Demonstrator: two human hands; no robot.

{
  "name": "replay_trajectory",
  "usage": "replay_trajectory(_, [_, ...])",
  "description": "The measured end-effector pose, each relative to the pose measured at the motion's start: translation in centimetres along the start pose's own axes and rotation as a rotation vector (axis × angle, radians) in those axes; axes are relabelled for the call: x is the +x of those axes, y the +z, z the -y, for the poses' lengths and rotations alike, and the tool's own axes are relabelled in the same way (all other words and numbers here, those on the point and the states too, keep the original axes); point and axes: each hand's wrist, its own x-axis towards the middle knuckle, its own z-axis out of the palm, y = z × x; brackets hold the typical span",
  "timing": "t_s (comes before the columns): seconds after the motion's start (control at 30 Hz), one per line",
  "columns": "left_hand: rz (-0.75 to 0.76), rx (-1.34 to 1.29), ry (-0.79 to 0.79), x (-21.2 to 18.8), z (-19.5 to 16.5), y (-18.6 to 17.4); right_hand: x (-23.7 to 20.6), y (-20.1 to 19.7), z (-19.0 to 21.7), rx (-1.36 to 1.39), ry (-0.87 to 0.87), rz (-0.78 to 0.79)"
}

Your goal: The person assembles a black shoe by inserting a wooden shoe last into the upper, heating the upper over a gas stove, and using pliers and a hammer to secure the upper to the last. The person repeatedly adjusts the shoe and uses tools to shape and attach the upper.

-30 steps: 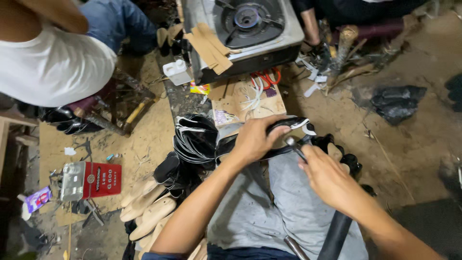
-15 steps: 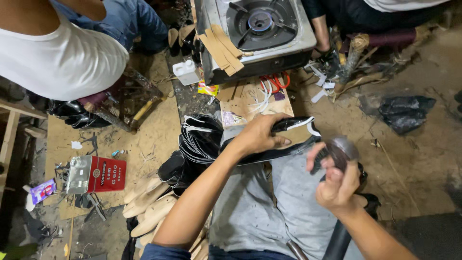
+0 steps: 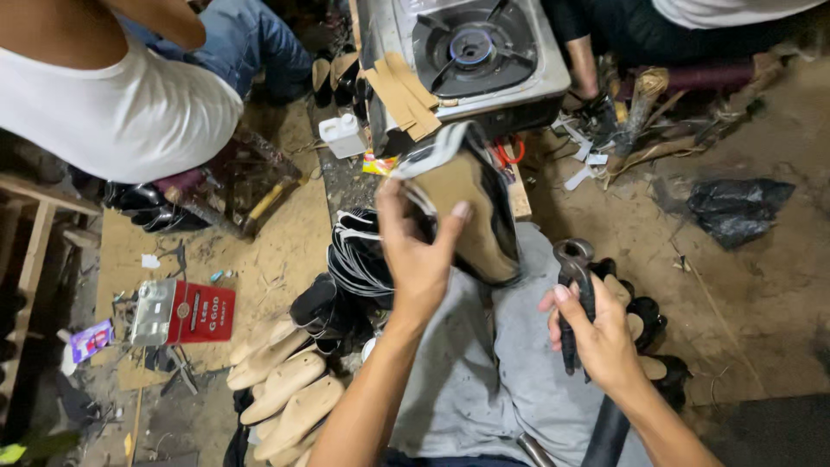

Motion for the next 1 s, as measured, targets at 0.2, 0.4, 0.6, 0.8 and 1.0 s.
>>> replay_trajectory(0.2, [-0.009, -0.001, -0.361, -3.5, 1.9, -5.2, 0.7, 0.6, -1.1, 0.128, 0.147, 0.229])
replay_trajectory(0.4, [0.063, 0.135, -0.182, -6.4, 2.4, -5.9, -0.2, 2.9, -1.4, -0.166, -0.025, 0.475])
replay_trajectory(0.6, [0.123, 0.266, -0.103, -6.8, 0.8, -5.3, -0.6, 3.0, -0.3, -0.226, -0.050, 0.543])
replay_trajectory(0.8, [0.212, 0.240, 0.110, -7.8, 0.5, -5.3, -0.6, 2.2, 2.2, -0.232, 0.014, 0.608])
replay_trajectory(1.0, [0.275, 0.249, 0.122, -7.5, 0.3, -5.4, -0.6, 2.0, 5.5, -0.580, -0.023, 0.588])
